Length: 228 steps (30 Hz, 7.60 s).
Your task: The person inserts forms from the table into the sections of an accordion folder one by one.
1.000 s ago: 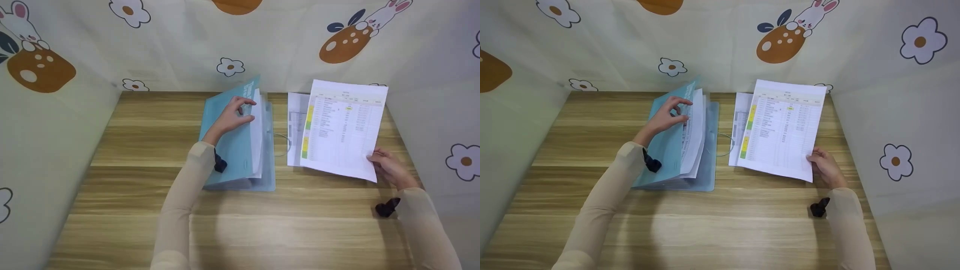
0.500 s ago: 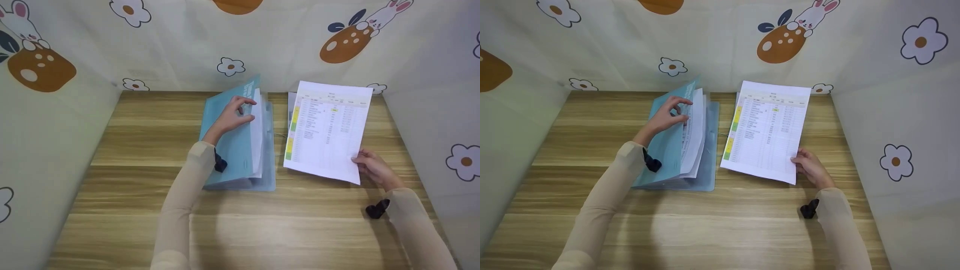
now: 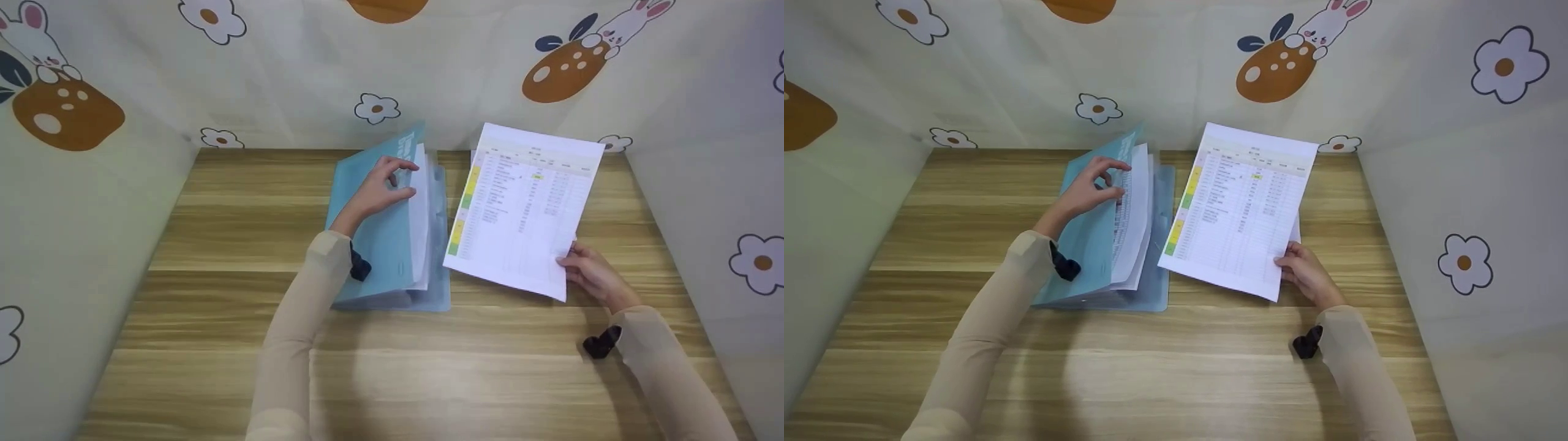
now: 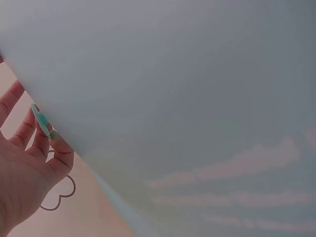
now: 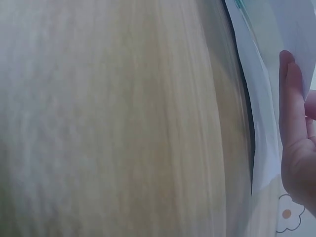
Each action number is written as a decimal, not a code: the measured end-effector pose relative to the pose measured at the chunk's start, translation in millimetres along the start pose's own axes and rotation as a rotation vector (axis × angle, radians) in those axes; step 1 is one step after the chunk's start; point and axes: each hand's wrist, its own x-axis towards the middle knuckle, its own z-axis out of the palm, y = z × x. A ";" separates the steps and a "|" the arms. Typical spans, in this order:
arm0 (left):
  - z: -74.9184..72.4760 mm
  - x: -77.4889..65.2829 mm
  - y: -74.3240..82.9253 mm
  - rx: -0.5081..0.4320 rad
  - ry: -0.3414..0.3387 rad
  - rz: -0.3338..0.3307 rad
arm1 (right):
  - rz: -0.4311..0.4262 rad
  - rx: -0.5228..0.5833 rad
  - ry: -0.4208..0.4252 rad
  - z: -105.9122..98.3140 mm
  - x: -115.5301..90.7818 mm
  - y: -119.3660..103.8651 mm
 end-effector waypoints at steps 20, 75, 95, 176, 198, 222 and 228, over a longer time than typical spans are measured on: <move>1.6 -1.0 0.9 0.007 0.015 -0.018 | 0.018 0.001 0.006 15.1 7.2 7.3; 1.1 -2.3 0.7 -0.001 0.009 -0.018 | 0.062 -0.067 -0.038 31.9 -6.0 27.2; -0.7 -2.7 3.6 0.001 0.002 -0.048 | 0.072 -0.120 -0.017 31.3 -9.0 31.3; 0.5 0.0 1.7 -0.003 0.000 0.005 | 0.058 -0.047 -0.047 97.4 48.4 20.4; 1.4 -0.1 1.6 -0.006 0.000 -0.013 | 0.067 -0.038 -0.076 126.4 53.1 30.0; 1.4 -0.4 3.1 -0.005 -0.006 -0.008 | 0.038 -0.002 -0.090 153.1 53.7 39.2; 2.2 -0.6 2.7 -0.008 -0.003 -0.014 | 0.033 -0.020 -0.090 157.6 54.4 39.9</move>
